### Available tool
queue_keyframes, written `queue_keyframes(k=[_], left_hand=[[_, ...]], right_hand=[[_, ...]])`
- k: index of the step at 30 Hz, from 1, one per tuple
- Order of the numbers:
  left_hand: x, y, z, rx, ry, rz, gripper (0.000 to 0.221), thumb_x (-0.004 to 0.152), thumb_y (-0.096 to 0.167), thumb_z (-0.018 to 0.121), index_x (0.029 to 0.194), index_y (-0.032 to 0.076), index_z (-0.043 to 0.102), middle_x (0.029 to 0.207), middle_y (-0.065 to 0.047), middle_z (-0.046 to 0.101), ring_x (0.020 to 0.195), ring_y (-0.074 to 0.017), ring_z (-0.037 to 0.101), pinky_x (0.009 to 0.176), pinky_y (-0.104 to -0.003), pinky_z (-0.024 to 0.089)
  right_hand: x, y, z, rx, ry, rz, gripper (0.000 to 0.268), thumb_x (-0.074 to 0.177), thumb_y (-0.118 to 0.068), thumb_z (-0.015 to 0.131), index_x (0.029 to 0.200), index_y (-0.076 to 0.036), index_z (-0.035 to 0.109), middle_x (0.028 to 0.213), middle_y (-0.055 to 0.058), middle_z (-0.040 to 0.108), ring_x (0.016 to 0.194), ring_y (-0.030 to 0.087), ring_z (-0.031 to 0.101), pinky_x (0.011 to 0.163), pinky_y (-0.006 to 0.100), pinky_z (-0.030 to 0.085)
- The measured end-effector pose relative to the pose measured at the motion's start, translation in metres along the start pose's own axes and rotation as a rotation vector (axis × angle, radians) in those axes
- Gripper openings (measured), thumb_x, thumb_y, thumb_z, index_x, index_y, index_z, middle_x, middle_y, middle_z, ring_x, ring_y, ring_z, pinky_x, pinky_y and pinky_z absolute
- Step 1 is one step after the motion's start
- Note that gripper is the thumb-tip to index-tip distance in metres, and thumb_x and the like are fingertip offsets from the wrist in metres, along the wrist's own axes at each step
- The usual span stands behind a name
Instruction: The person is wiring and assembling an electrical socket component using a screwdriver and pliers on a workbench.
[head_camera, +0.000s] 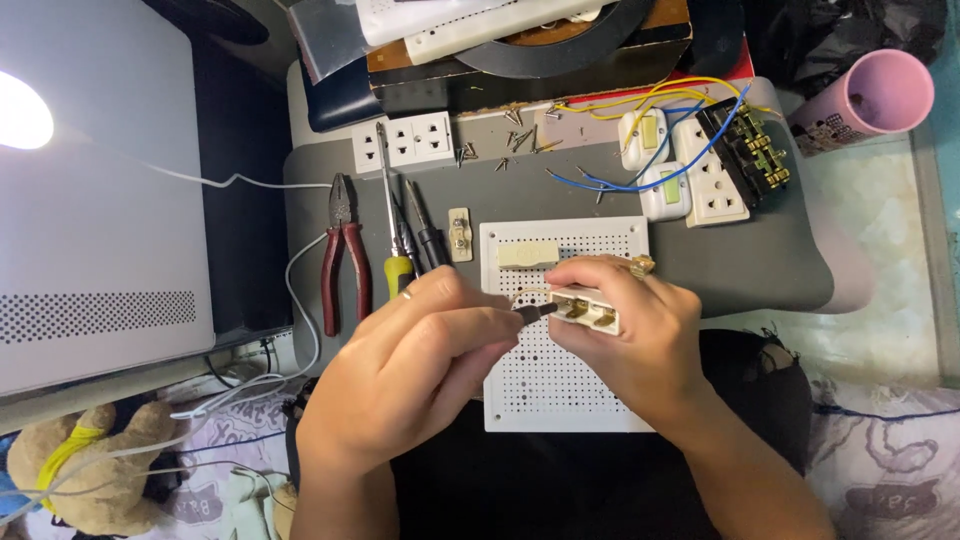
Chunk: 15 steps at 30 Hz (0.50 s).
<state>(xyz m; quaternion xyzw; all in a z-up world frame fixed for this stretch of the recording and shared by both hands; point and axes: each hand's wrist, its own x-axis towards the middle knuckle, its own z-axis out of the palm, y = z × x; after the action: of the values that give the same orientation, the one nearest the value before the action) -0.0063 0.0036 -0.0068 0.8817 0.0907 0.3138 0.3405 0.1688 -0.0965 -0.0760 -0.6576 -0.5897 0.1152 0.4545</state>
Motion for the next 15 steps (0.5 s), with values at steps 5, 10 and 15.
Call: queue_keyframes(k=[5, 10, 15], left_hand=[[-0.002, -0.001, 0.0, -0.009, -0.018, 0.013, 0.012, 0.097, -0.002, 0.054, 0.109, -0.005, 0.052, 0.1, -0.018, 0.062, 0.083, -0.0296, 0.062, 0.077, -0.035, 0.053], [-0.003, -0.003, 0.002, 0.05, 0.04, -0.024, 0.014, 0.095, 0.004, 0.059, 0.102, -0.005, 0.052, 0.089, -0.015, 0.061, 0.073, -0.0264, 0.058, 0.067, -0.033, 0.048], [0.007, 0.001, 0.0, -0.127, 0.004, 0.058, 0.004, 0.095, -0.01, 0.045, 0.095, -0.008, 0.047, 0.09, -0.021, 0.059, 0.075, -0.0311, 0.057, 0.069, -0.036, 0.049]], right_hand=[[0.0, 0.002, 0.0, -0.024, -0.01, 0.053, 0.026, 0.071, -0.005, 0.072, 0.097, -0.009, 0.069, 0.093, -0.003, 0.073, 0.084, 0.011, 0.069, 0.079, 0.025, 0.053], [0.002, -0.001, -0.002, -0.019, 0.038, -0.065, 0.022, 0.074, 0.002, 0.072, 0.095, -0.003, 0.068, 0.092, 0.002, 0.072, 0.082, 0.014, 0.069, 0.075, 0.026, 0.055], [0.002, -0.001, -0.003, -0.02, -0.019, 0.023, 0.023, 0.073, -0.005, 0.069, 0.096, -0.006, 0.069, 0.093, -0.001, 0.072, 0.082, 0.011, 0.07, 0.077, 0.025, 0.053]])
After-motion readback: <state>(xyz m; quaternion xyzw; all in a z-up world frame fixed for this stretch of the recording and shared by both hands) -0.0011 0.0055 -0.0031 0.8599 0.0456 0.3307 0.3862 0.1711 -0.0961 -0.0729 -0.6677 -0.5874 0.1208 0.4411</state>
